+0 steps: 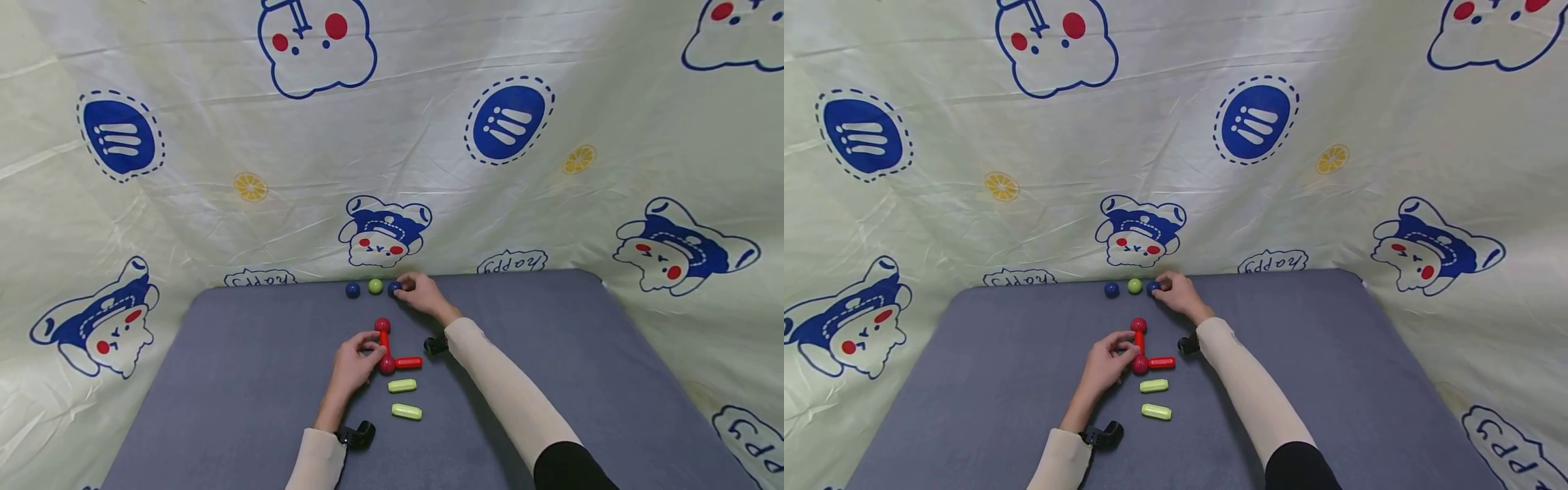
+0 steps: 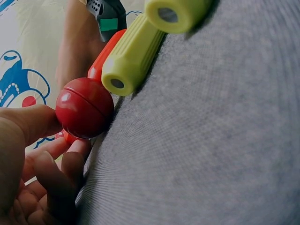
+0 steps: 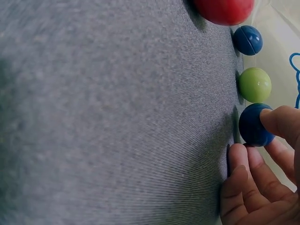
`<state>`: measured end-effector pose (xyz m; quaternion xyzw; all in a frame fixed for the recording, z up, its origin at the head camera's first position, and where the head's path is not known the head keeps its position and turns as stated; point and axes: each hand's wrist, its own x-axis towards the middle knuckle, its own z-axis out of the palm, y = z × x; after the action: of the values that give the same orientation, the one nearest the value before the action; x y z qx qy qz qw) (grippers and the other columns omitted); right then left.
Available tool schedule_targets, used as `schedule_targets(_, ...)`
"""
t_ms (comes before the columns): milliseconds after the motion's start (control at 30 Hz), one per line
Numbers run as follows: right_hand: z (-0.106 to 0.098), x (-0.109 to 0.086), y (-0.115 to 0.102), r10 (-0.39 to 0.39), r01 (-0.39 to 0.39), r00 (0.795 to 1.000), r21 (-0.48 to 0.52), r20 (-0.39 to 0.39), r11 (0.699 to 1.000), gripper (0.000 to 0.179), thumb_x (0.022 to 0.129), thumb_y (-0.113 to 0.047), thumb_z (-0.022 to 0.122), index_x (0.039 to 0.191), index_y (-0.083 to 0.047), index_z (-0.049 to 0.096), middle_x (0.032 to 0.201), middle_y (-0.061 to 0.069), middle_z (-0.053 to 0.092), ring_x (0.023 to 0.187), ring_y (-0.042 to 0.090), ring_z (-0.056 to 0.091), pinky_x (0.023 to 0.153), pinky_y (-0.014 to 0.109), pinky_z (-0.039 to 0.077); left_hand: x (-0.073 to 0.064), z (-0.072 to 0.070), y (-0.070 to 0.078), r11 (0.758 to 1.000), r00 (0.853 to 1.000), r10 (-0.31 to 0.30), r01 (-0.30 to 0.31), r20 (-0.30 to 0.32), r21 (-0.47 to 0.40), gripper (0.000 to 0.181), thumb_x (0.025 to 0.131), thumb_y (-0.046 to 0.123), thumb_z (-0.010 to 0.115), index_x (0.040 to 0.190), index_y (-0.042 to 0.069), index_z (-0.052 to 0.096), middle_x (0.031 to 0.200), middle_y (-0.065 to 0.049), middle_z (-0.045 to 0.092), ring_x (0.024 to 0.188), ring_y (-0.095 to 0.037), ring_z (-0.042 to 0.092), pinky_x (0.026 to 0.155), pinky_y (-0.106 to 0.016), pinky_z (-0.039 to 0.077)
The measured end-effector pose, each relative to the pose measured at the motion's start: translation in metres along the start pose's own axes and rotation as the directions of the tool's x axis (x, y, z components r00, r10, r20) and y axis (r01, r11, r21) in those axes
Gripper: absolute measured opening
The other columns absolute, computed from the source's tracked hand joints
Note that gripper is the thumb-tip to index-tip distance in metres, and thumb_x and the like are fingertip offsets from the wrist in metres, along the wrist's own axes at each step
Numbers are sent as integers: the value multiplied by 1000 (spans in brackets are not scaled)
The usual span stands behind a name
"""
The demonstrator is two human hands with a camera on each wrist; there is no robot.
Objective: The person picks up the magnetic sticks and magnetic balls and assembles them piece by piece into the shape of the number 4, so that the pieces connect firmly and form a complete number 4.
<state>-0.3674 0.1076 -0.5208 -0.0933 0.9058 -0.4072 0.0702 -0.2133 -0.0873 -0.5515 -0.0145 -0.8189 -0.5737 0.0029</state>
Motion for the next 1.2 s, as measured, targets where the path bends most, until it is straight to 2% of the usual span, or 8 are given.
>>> schedule_targets(267,-1,-8,2,4,-4,1000,8,-11,1000,36,99,-25,70,129,-6,66,119,16,69,97,25,67,80,34,59,0,-1,2,1000,1000,5,-5,0,-7,33,93,23,75,124,12,72,97,-6,75,43,-9,50,41,-29,47)
schedule_targets(600,-2,-21,6,19,-18,1000,68,-14,998,37,98,-26,71,129,-8,66,119,16,70,89,22,70,70,31,57,0,-1,3,1000,1000,7,-7,-2,3,33,93,22,75,124,12,71,97,-6,75,42,-9,50,41,-29,48)
schedule_targets(800,-3,-32,9,0,4,1000,113,-31,994,36,97,-24,72,128,-6,67,120,17,70,90,22,68,72,31,58,-1,-1,4,1000,1000,2,-2,-2,1,33,93,22,75,124,13,72,97,-6,75,42,-9,50,41,-28,47)
schedule_targets(967,-4,-42,9,8,-2,999,154,-39,988,35,97,-24,73,127,-8,68,116,15,70,83,20,66,66,29,55,-1,-2,3,1000,1000,13,-13,-2,1,33,93,22,75,125,11,71,97,-8,76,41,-8,49,41,-27,46)
schedule_targets(1200,-6,-57,9,5,6,999,202,-52,979,35,96,-25,73,127,-9,67,116,14,69,82,20,66,63,29,53,-2,-1,3,1000,1000,11,-11,-3,-6,33,93,22,75,124,11,71,97,-7,75,42,-8,49,41,-26,46)
